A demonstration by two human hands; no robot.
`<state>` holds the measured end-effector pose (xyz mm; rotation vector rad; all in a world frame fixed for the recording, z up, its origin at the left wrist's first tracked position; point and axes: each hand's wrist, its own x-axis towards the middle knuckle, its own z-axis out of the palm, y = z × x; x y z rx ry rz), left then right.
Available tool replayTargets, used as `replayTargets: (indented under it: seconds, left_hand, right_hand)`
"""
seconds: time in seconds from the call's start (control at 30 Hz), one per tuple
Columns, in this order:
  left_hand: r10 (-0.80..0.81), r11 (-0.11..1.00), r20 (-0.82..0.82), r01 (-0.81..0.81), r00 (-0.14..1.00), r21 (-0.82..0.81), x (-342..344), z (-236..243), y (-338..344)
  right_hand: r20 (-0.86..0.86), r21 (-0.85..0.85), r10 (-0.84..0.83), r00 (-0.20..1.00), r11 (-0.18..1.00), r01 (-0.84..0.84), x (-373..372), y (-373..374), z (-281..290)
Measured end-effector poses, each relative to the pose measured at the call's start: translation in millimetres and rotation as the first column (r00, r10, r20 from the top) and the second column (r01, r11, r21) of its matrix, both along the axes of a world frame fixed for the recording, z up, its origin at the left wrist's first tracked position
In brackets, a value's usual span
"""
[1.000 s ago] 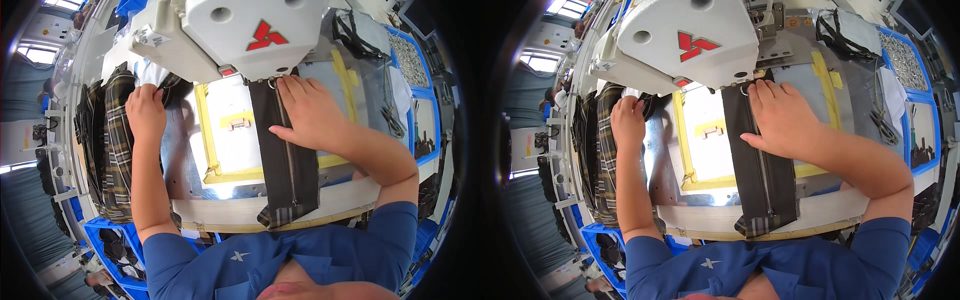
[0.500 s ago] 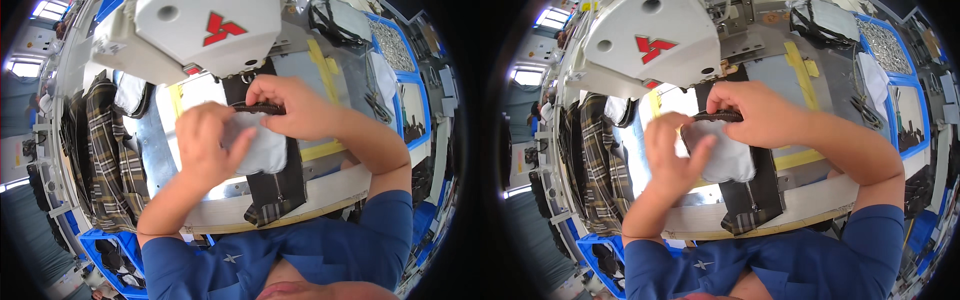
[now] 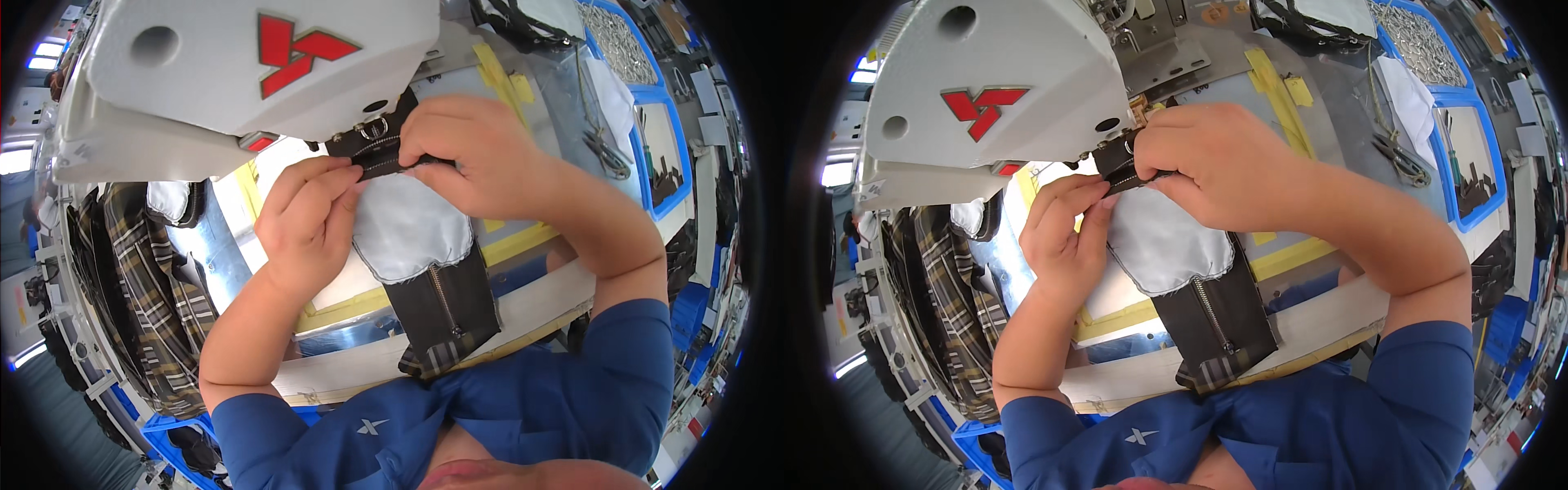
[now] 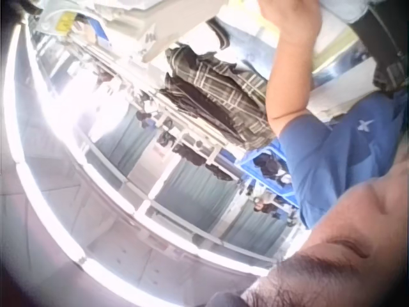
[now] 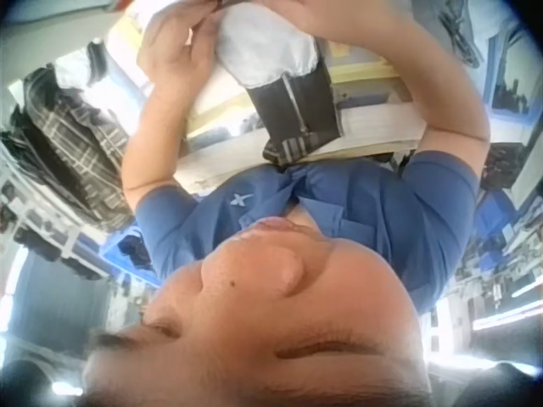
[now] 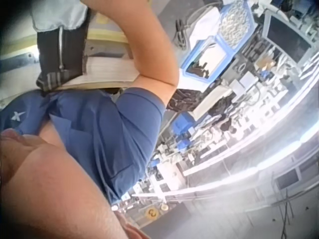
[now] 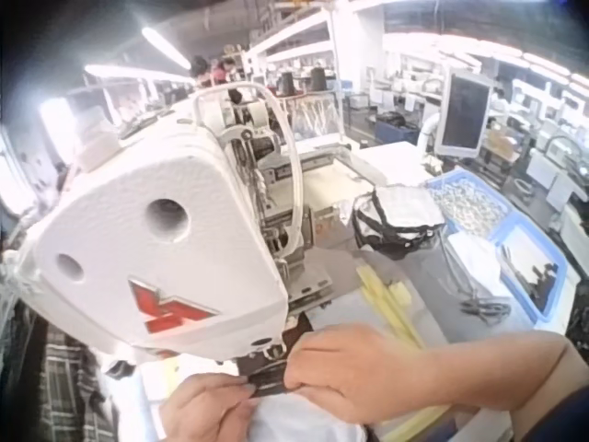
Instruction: The person operates an industrial sewing machine to stitch a zipper onto a black fabric pouch. They repeatedly align the zipper, sew the seam, and inspect the finished edge by opening the pouch. The process is repeated for multiple pouches in a factory setting.
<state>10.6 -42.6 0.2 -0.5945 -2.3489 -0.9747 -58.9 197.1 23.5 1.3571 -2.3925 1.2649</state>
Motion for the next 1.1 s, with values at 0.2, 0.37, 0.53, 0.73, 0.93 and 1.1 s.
replayTargets:
  seconds: [0.2,0.37,0.53,0.73,0.93,1.1]
  left_hand:
    - [-0.115,0.953,0.266,0.031,0.957,0.302,7,-6,1]
    - [-0.243,0.857,0.492,-0.053,0.836,0.513,8,-3,1]
    - [-0.133,0.909,0.575,-0.131,0.807,0.395,11,1,4]
    - [-0.07,0.953,0.485,-0.085,0.872,0.291,11,1,5]
    - [-0.084,0.968,0.333,-0.003,0.939,0.252,9,-3,6]
    - [-0.123,0.961,0.306,0.037,0.944,0.273,7,-4,7]
  right_hand:
    - [0.071,-0.022,0.031,0.997,0.999,-0.029,4,-2,1]
    - [0.132,0.02,0.031,0.991,0.999,-0.034,4,-3,-2]
    - [0.122,0.007,0.05,0.991,0.999,-0.051,4,-5,-6]
    - [0.123,-0.002,0.041,0.992,0.999,-0.041,3,-5,-7]
    - [0.225,-0.069,0.056,0.973,0.997,-0.041,4,-9,-7]
    - [0.279,-0.061,0.028,0.96,0.998,-0.011,5,-11,-10]
